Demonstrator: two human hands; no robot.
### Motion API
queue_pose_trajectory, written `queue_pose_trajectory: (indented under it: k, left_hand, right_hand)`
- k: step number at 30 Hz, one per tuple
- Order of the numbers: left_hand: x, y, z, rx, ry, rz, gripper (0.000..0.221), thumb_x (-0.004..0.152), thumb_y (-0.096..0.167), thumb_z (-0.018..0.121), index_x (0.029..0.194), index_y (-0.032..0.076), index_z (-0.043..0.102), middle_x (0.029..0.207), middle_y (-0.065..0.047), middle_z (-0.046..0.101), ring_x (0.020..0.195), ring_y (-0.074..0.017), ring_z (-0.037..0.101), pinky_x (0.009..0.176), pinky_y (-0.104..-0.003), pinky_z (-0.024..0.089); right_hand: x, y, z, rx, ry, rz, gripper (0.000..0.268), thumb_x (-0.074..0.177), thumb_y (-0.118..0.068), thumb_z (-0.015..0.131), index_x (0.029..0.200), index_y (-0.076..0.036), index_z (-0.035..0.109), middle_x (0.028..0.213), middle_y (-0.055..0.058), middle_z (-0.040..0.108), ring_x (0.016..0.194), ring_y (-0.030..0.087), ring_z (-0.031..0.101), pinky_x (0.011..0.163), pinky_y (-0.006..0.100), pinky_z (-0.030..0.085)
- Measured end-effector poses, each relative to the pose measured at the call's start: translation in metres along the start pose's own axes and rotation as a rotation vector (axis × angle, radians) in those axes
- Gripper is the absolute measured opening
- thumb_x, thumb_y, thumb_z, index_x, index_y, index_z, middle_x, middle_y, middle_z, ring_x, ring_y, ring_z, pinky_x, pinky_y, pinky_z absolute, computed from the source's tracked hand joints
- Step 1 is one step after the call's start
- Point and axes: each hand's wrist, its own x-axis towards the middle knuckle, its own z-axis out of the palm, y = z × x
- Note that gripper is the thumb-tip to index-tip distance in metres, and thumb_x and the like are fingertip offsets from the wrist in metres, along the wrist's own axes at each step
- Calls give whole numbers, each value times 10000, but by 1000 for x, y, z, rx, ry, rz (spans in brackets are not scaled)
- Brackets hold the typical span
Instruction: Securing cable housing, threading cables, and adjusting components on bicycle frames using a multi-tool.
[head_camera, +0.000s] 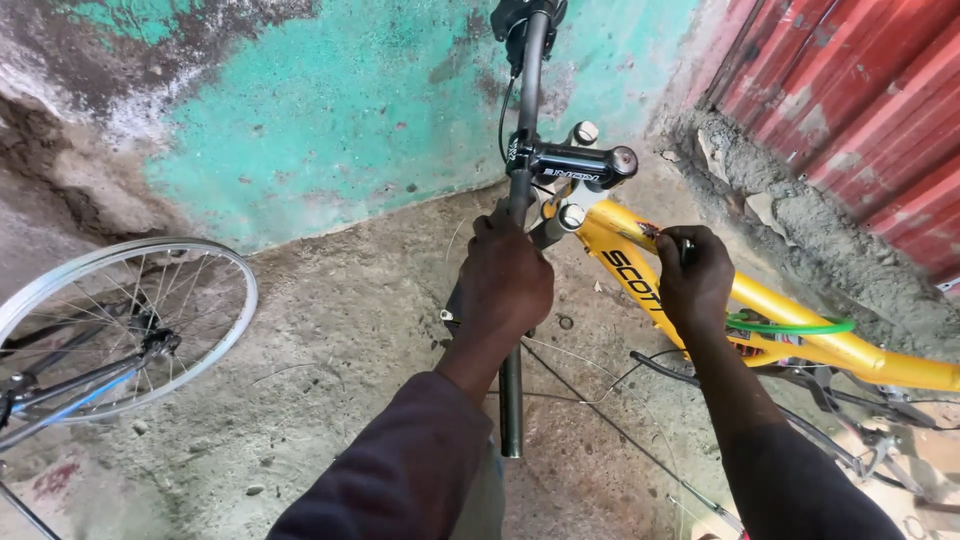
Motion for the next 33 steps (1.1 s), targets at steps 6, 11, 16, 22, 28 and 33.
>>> queue_pose_trajectory:
  k: [6,11,16,22,28,33]
  left_hand:
    - [3,5,-10,-61,-15,-44,536,1024,160,391,1461,-150,356,1247,-311,536,1100,-424,654,820,-571,638]
    - [-5,-2,-8,-94,-21,-33,534,1033,164,369,1478,-128,323,1250,-310,516,1074,-426,650,768,-583,641]
    - [-5,-5,-4,-105,13,-31,509,1033,129,380,1479,-111,330,1240,-298,517,1090,-442,642,803,-600,634]
    - [-3,-2,-2,-137,59,15,502,1033,136,393,1471,-106,354,1237,-306,521,1077,-442,640,770,-584,626]
    - [-2,-13,-2,-94,93,119,544,1046,227,464,1454,-121,377,1326,-340,467,1188,-499,568,914,-621,547]
    - [-54,-20,-44,-66,101,155,643,1019,361,580,1445,-83,390,1408,-368,372,1307,-553,420,1004,-687,415]
  right_hand:
    - [-4,1,-10,-54,15,24,210,1025,-238,747,1129,-57,731,884,216,623,838,422,643,686,475,487]
    - [-4,7,-21,-112,1,44,204,1012,-252,754,1132,-89,738,882,210,624,865,441,638,712,492,491]
    - [-11,-12,-18,-115,-47,-3,229,980,-275,763,1079,-71,733,833,211,608,832,465,628,710,512,495]
    - [-10,-23,-16,-51,-27,-78,154,978,-222,777,1055,-92,746,829,223,604,818,449,626,678,483,485]
    - [-19,-42,-10,86,-66,-110,82,963,-128,802,1020,-82,766,823,189,628,746,335,633,618,394,457]
    - [-24,-58,-10,228,-95,-91,77,975,-62,807,1030,-53,754,852,174,637,746,219,594,629,328,433]
